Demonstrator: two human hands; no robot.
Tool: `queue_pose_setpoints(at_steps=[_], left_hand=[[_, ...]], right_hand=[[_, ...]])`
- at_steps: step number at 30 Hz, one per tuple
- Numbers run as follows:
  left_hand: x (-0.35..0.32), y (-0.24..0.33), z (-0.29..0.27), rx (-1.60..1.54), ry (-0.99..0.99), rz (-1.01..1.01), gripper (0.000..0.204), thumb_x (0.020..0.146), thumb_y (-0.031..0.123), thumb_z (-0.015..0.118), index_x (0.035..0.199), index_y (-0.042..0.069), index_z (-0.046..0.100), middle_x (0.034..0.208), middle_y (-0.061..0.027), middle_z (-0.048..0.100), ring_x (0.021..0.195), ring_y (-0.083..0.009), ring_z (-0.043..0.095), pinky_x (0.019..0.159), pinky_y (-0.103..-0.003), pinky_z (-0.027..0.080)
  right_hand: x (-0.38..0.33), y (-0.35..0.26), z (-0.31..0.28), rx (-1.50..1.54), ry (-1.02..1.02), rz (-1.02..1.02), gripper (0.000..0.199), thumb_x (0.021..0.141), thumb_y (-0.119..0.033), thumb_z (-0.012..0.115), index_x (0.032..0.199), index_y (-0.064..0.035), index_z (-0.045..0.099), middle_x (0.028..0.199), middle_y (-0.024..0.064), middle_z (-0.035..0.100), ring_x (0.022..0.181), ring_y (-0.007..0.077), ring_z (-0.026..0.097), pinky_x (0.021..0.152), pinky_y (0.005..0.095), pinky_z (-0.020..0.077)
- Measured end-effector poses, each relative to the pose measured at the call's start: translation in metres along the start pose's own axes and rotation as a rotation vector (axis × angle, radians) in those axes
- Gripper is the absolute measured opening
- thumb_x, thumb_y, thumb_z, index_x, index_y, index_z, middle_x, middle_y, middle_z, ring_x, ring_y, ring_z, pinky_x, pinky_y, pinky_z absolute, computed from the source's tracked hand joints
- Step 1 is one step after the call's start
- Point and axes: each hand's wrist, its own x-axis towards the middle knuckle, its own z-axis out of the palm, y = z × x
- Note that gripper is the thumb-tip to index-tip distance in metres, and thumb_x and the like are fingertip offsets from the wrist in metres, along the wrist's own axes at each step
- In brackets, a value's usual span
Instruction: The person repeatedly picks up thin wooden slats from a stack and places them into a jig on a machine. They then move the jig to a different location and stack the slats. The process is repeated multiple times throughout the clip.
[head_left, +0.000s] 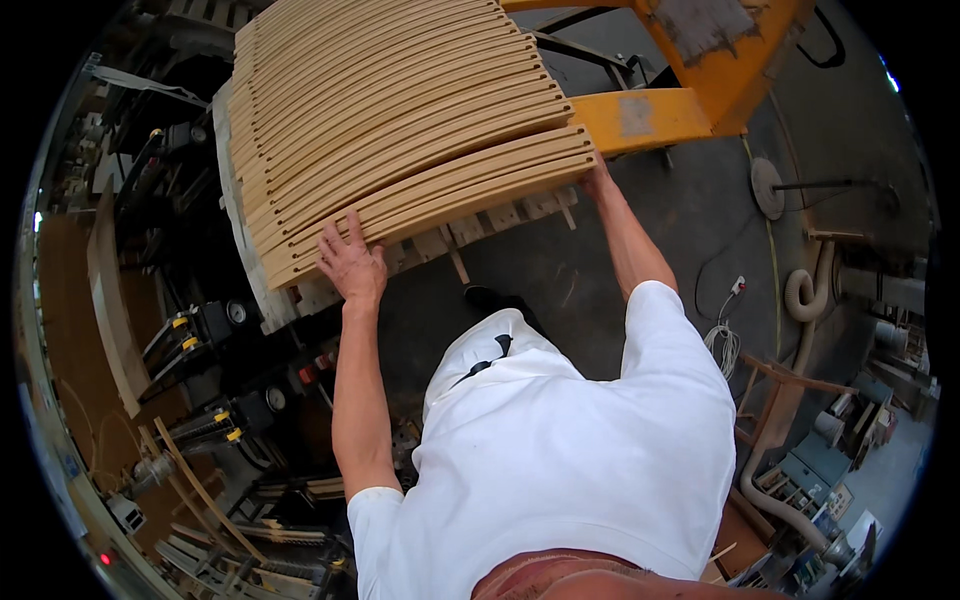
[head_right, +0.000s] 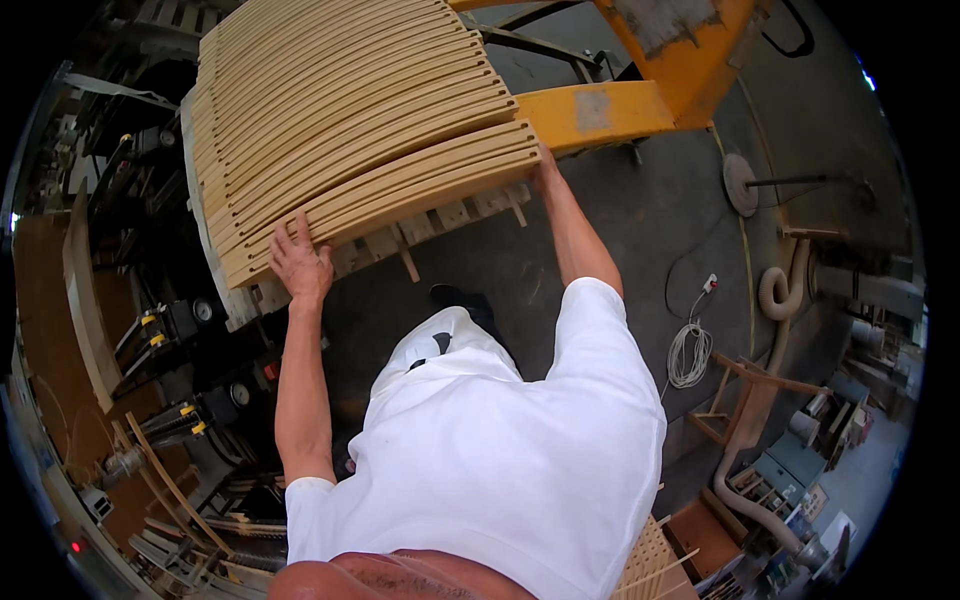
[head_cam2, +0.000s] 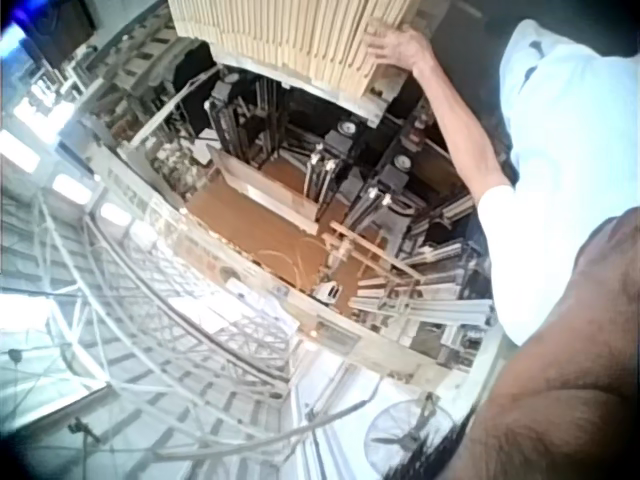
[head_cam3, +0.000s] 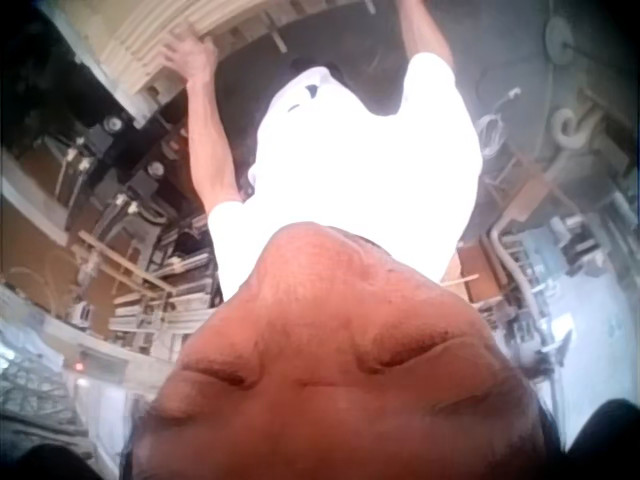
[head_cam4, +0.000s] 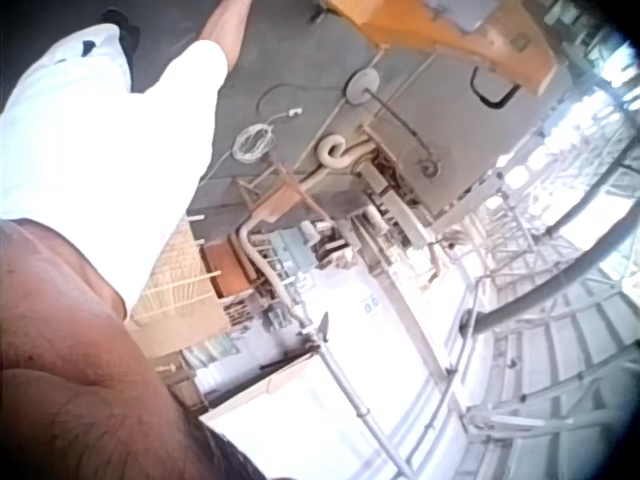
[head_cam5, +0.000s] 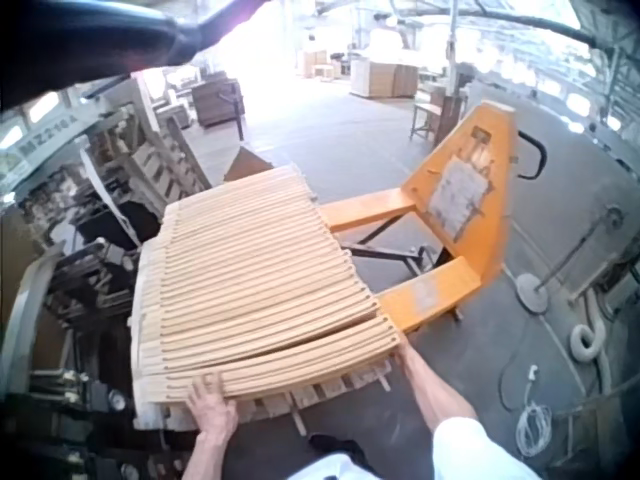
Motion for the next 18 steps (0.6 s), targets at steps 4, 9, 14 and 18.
queue_pose_setpoints(at_steps=[4,9,14,18], left_hand=[[-0.008,-0.003,-0.001,0.018,0.033,0.019,0.085,0.082,0.027,0.075,0.153,0.022,0.029,0.151,-0.0226,0.027,0.136,-0.0474,0.028,0.106,-0.064,0.027],[-0.014,-0.004,-0.002,0.053,-0.004,0.031,0.087,0.085,0.028,0.072,0.156,0.025,0.023,0.158,-0.0222,0.018,0.139,-0.0496,0.027,0.107,-0.066,0.026],[-0.028,-0.011,0.0,0.046,0.028,0.033,0.086,0.086,0.027,0.071,0.156,0.025,0.022,0.16,-0.022,0.011,0.141,-0.0507,0.024,0.107,-0.068,0.025],[-0.032,-0.012,0.001,-0.034,0.078,0.026,0.088,0.084,0.027,0.072,0.156,0.023,0.022,0.161,-0.0219,0.008,0.143,-0.0501,0.018,0.107,-0.071,0.023]], right_hand=[[-0.022,0.004,0.005,-0.005,0.059,0.017,0.052,0.101,-0.048,0.044,0.132,-0.0076,0.055,0.123,0.0032,0.064,0.11,0.0169,0.062,0.092,0.034,0.0506],[-0.022,0.023,-0.028,-0.306,0.098,-0.09,0.054,0.098,-0.053,0.051,0.127,-0.0088,0.06,0.113,0.003,0.068,0.102,0.0161,0.063,0.087,0.033,0.0501],[-0.049,0.012,-0.005,-0.121,0.256,0.136,0.059,0.099,-0.056,0.045,0.131,-0.0078,0.058,0.122,0.0046,0.064,0.106,0.018,0.063,0.087,0.0332,0.0508],[-0.062,0.006,0.008,-0.012,0.194,0.058,0.067,0.098,-0.062,0.043,0.136,-0.0081,0.053,0.128,0.0071,0.061,0.114,0.0199,0.06,0.092,0.0354,0.05]])
